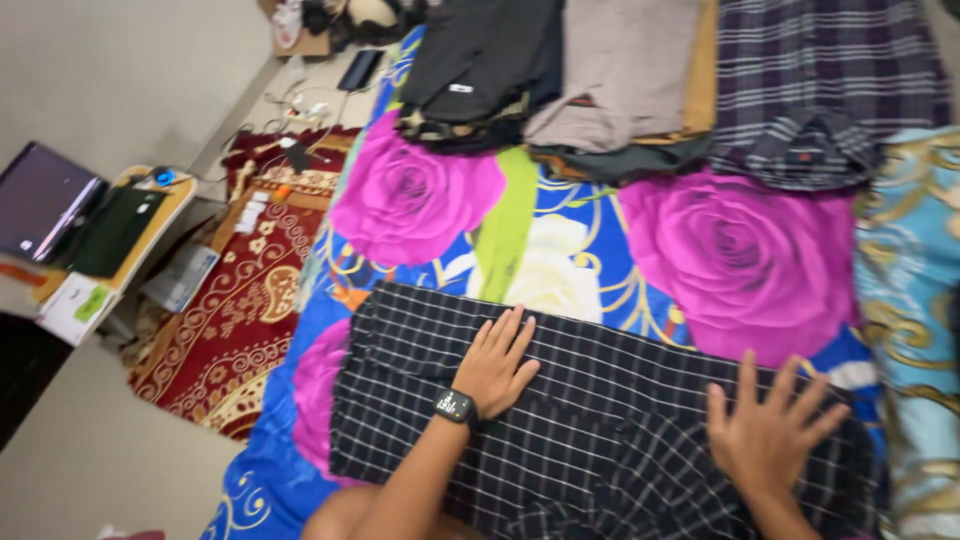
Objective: Fold a black checkered shirt on a bed.
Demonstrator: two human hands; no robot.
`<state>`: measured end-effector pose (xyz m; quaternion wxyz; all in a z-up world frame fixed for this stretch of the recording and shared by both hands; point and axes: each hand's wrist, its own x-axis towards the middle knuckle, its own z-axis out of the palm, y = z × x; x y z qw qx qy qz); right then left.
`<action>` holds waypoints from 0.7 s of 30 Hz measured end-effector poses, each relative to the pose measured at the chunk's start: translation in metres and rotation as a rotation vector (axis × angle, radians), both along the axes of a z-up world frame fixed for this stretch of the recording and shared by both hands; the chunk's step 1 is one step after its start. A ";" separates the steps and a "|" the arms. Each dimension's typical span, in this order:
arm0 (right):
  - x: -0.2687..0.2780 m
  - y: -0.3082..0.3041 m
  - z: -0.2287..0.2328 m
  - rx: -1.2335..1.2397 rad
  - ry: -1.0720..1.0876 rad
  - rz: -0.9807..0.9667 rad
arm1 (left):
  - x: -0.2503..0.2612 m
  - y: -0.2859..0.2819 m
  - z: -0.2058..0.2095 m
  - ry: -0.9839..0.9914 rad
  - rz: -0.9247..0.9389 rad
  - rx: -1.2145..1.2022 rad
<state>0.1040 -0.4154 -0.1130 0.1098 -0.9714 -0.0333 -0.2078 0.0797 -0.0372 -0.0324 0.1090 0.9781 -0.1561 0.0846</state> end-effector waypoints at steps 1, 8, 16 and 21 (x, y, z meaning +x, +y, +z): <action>-0.001 0.001 -0.003 -0.008 -0.027 -0.014 | 0.001 0.012 0.000 0.007 0.008 -0.069; -0.001 0.002 -0.005 0.061 -0.173 0.064 | 0.004 0.114 -0.022 0.117 0.465 0.066; 0.001 0.006 -0.029 0.004 -0.163 -0.011 | 0.026 0.085 0.026 0.189 0.743 0.063; 0.012 -0.023 -0.082 -0.027 -0.183 0.024 | 0.024 0.034 -0.012 -0.125 0.135 -0.053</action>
